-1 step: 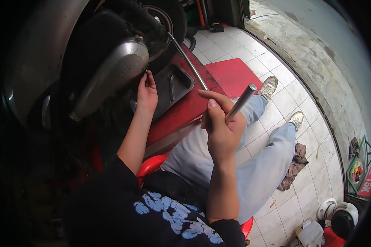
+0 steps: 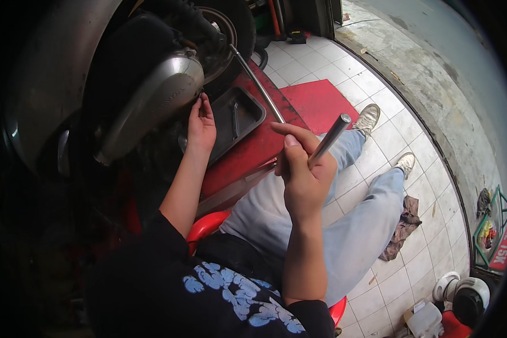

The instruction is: The person holds a T-handle socket wrench and a small metal part while sitting near the side of a motorcycle, then reaches underneath the engine housing to manipulate components by hand.

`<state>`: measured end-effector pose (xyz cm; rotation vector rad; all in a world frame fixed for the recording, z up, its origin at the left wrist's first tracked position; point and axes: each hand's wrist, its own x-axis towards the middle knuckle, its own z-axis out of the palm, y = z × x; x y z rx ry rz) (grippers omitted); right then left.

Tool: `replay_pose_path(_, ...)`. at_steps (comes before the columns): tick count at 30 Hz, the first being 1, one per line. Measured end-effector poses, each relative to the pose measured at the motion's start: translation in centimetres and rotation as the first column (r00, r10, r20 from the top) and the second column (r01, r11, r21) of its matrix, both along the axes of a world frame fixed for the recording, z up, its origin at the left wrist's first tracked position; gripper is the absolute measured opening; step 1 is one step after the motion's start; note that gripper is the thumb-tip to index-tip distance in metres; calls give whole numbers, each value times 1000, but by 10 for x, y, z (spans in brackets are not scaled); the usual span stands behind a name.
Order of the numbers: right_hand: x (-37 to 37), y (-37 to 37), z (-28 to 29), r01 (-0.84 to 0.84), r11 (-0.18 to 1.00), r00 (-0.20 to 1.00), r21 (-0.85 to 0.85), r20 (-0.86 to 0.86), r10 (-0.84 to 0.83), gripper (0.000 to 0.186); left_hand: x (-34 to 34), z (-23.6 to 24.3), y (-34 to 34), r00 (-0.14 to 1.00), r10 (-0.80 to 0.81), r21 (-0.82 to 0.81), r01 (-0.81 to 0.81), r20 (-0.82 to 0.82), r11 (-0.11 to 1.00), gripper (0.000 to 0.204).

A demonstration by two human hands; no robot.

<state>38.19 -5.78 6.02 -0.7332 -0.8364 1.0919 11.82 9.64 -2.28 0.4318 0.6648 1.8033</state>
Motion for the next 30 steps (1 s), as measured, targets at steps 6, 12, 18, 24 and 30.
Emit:
replay_pose_path(6, 3, 0, 1, -10, 1000, 1000, -6, 4, 10, 27, 15, 2, -5, 998, 60, -35, -60, 18, 998, 19)
replay_pose_path(12, 1, 2, -1, -3, 1000, 1000, 3, 3, 3, 27, 19, 8, -5, 993, 105, 32, -103, -62, 994, 15)
replay_pose_path(18, -4, -1, 0, -24, 1000, 1000, 3, 14, 24, 26, 21, -10, 2, 972, 103, 32, -99, -209, 995, 10)
replay_pose_path(24, -6, -6, 2, -23, 1000, 1000, 18, 15, 23, 26, 24, 8, 6, 910, 174, 9, -184, -376, 983, 13)
replay_pose_path(30, -10, -12, 7, -26, 999, 998, 36, 51, 24, 26, 15, -3, 16, 865, 154, -5, -178, -478, 984, 20)
